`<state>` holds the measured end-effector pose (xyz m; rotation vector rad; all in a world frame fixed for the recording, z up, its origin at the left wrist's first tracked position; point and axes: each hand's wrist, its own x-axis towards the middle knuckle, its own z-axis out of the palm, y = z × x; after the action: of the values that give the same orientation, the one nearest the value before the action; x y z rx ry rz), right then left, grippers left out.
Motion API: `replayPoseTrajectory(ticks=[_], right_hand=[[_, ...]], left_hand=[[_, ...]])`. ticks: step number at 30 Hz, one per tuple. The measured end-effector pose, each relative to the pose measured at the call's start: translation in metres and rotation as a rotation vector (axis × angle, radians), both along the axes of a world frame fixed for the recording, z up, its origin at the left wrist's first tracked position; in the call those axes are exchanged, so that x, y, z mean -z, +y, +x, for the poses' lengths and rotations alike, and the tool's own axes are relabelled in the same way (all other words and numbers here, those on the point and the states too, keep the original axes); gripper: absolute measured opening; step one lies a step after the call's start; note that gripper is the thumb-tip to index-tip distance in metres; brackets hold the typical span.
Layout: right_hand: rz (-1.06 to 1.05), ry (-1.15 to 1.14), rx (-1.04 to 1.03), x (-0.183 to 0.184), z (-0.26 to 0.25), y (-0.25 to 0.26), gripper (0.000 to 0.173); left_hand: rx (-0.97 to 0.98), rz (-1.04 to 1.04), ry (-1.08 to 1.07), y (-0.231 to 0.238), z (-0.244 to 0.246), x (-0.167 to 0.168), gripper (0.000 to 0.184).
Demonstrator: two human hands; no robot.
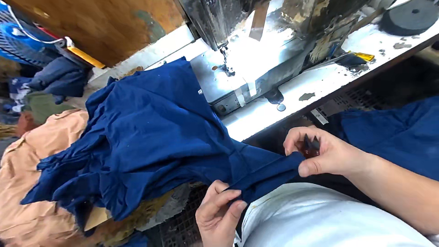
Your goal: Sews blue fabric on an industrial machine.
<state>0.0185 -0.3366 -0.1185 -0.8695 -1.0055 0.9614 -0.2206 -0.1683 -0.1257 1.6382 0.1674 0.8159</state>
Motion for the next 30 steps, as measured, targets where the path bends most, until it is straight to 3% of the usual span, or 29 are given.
replayPoseTrajectory(ticks=[3, 8, 12, 14, 15, 17, 18, 19, 21, 23, 24, 26, 28, 30], right_hand=[[0.04, -0.289, 0.13, -0.008, -0.008, -0.002, 0.023], [0.056, -0.854, 0.392, -0.01, -0.02, -0.003, 0.023], [0.194, -1.137, 0.594, -0.007, -0.025, 0.001, 0.02], [0.255, -1.242, 0.636, -0.009, -0.027, 0.01, 0.018], [0.265, -1.271, 0.635, -0.013, -0.027, 0.018, 0.017], [0.332, -1.27, 0.614, -0.034, -0.029, 0.041, 0.019], [0.392, -1.232, 0.606, -0.049, -0.031, 0.054, 0.022], [0.465, -1.179, 0.605, -0.065, -0.034, 0.065, 0.025], [0.557, -1.114, 0.625, -0.093, -0.038, 0.084, 0.029], [0.486, -1.104, 0.696, -0.099, -0.032, 0.098, 0.033], [0.355, -1.092, 0.704, -0.092, -0.023, 0.104, 0.034], [-0.037, -0.927, 0.532, -0.071, 0.0, 0.108, 0.029], [-0.363, -0.663, 0.346, -0.049, 0.018, 0.102, 0.032], [-0.538, -0.397, 0.225, -0.035, 0.028, 0.089, 0.032]], left_hand=[[-0.239, 0.398, 0.023, -0.003, -0.001, 0.001, 0.021], [-0.386, 0.63, 0.019, -0.002, -0.008, 0.008, 0.016], [-0.418, 0.618, -0.022, 0.002, -0.007, 0.018, 0.008], [-0.408, 0.441, -0.024, 0.005, -0.001, 0.028, 0.01], [-0.377, 0.234, -0.052, 0.005, 0.007, 0.029, 0.013], [-0.343, -0.266, -0.171, 0.009, 0.034, 0.007, 0.018], [-0.383, -0.313, -0.198, 0.016, 0.047, -0.016, 0.02], [-0.424, -0.177, -0.249, 0.029, 0.057, -0.043, 0.021], [-0.528, 0.409, -0.401, 0.069, 0.07, -0.099, 0.017], [-0.627, 0.935, -0.431, 0.107, 0.096, -0.143, 0.01], [-0.61, 1.111, -0.369, 0.124, 0.117, -0.15, 0.011], [-0.431, 1.263, -0.124, 0.151, 0.166, -0.131, 0.015], [-0.262, 1.219, 0.225, 0.157, 0.202, -0.091, 0.017], [-0.196, 1.092, 0.517, 0.145, 0.217, -0.074, 0.02]])
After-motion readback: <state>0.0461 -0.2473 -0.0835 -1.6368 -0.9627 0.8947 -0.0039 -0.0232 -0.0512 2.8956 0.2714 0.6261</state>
